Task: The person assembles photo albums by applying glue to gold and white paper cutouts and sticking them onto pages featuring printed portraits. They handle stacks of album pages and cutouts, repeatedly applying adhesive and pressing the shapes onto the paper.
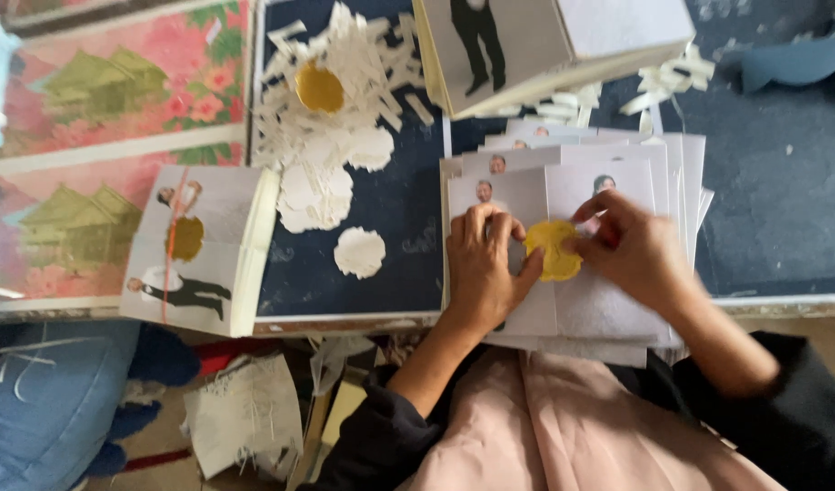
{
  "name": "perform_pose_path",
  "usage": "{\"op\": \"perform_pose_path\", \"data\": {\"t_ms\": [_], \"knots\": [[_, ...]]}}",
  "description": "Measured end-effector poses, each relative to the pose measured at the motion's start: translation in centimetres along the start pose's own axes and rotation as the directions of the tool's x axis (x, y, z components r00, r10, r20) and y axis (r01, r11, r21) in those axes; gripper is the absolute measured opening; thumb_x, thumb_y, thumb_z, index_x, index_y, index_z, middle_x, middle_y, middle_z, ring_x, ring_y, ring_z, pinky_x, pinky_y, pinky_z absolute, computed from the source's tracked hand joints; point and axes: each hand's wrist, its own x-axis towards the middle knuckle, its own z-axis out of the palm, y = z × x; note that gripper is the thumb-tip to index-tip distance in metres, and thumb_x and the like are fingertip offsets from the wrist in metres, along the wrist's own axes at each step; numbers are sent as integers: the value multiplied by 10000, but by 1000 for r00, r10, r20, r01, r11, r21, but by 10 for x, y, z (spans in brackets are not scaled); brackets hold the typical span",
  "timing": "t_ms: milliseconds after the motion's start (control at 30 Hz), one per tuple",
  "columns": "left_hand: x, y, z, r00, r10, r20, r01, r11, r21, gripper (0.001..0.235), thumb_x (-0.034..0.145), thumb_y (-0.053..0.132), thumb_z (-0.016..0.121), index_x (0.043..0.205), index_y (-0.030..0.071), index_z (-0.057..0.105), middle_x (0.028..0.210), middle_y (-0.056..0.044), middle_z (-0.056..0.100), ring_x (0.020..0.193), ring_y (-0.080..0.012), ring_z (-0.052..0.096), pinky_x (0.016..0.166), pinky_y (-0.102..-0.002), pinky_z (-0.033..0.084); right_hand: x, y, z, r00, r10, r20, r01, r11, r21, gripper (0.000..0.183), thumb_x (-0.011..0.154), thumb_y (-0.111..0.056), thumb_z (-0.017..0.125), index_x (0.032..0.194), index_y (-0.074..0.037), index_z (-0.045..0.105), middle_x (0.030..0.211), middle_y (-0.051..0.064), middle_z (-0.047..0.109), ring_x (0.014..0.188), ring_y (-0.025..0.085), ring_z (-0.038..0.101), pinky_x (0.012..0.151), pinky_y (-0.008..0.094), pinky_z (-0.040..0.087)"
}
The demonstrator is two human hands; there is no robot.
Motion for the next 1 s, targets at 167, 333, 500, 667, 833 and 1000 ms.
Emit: {"op": "perform_pose_path", "data": {"t_ms": [167,333,500,667,833,1000], "knots": [[-1,4,-1,990,-38,133,17,988,154,272,761,316,633,974,202,509,1072,-63,465,960,-298,455,763,-446,392,88,20,-60,638,-659,-400,482,746,-460,164,929,177,643,965,18,658,999,131,671,798,229,622,614,325,462],[0,6,-3,991,-49,128,37,995,96,278,751,316,584,985,173,536,1100,-86,465,1028,-298,439,798,-454,377,169,16,-69,915,-299,-272,248,946,-207,474,856,-434,903,931,-36,657,845,55,627,658,130,520,505,257,420],[1,7,-6,982,-87,168,72,993,96,273,767,342,551,994,191,534,1091,-61,465,1027,-275,435,815,-441,370,168,17,-79,937,-151,-316,86,974,-210,488,828,-308,897,759,-95,463,752,7,472,651,159,346,564,308,335],[0,6,-2,989,-48,139,33,994,104,260,744,299,600,969,191,527,1077,-62,447,1000,-297,429,791,-459,364,154,20,-90,906,-104,-411,17,977,-211,605,917,-284,898,704,-108,360,725,-16,400,646,142,296,552,321,301],[5,7,-5,971,-117,207,103,992,73,246,750,310,601,966,210,540,1060,-49,461,996,-276,426,810,-445,345,152,-31,-84,962,32,-271,140,793,593,369,1040,-43,624,780,-133,379,555,66,413,429,106,404,328,244,261],[5,-7,-2,982,-130,139,143,986,-87,217,838,340,481,935,197,612,1007,-42,492,981,-266,473,816,-421,363,53,-98,-99,965,261,-26,-189,757,626,86,915,-166,566,950,-166,487,660,15,502,432,45,382,332,168,250]]}}
